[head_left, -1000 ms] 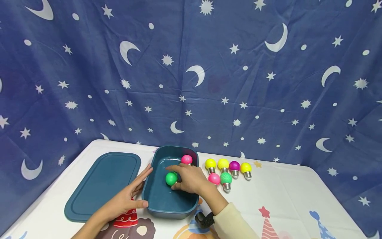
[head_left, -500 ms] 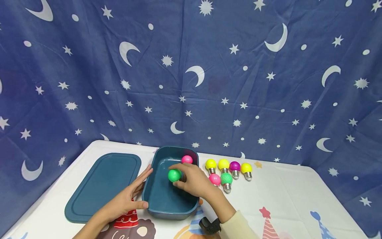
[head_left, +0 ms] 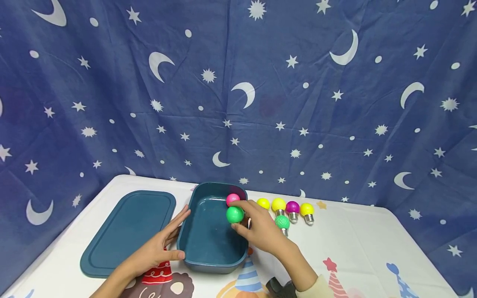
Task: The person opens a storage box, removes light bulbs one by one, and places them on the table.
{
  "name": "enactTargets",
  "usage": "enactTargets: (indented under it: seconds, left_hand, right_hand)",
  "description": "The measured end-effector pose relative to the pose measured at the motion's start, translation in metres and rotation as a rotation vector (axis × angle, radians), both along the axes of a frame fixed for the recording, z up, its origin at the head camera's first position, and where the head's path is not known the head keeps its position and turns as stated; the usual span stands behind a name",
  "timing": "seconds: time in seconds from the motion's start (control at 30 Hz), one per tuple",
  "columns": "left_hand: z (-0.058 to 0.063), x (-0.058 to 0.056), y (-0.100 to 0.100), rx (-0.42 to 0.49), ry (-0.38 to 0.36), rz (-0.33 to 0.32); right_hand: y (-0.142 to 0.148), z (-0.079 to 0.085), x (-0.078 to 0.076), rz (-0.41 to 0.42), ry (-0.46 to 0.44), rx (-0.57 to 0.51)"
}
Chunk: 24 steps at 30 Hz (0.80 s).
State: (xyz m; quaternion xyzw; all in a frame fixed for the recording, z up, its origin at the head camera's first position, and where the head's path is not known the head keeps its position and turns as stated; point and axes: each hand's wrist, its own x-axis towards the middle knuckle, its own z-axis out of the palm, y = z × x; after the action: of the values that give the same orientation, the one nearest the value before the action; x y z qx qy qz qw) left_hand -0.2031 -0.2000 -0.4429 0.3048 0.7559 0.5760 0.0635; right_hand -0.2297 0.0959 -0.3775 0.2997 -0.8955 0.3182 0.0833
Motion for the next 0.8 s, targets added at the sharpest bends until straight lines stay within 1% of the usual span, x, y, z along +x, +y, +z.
enactTargets:
  seconds: [0.17,0.23,0.4,0.53,0.8]
  left_hand:
    - [0.001,-0.001,-0.001,-0.012,0.013,0.011]
    - [0.001,-0.001,-0.001,-0.015,0.011,0.009]
    - [0.001,0.0,-0.001,-0.014,0.004,0.009]
    - [0.001,0.0,-0.001,-0.011,0.01,0.009]
    - [0.001,0.001,0.0,-0.014,0.012,0.014]
  right_hand:
    - [0.02,0.005,0.003,-0.034,0.014,-0.036]
    - [0.029,0.006,0.004,-0.053,0.004,-0.052]
    - [0.053,0.007,0.006,-0.14,-0.005,-0.062]
    - [0.068,0.007,0.006,-0.193,0.026,-0.051]
    - [0.096,0.002,0.005,-0.207,0.087,-0.059]
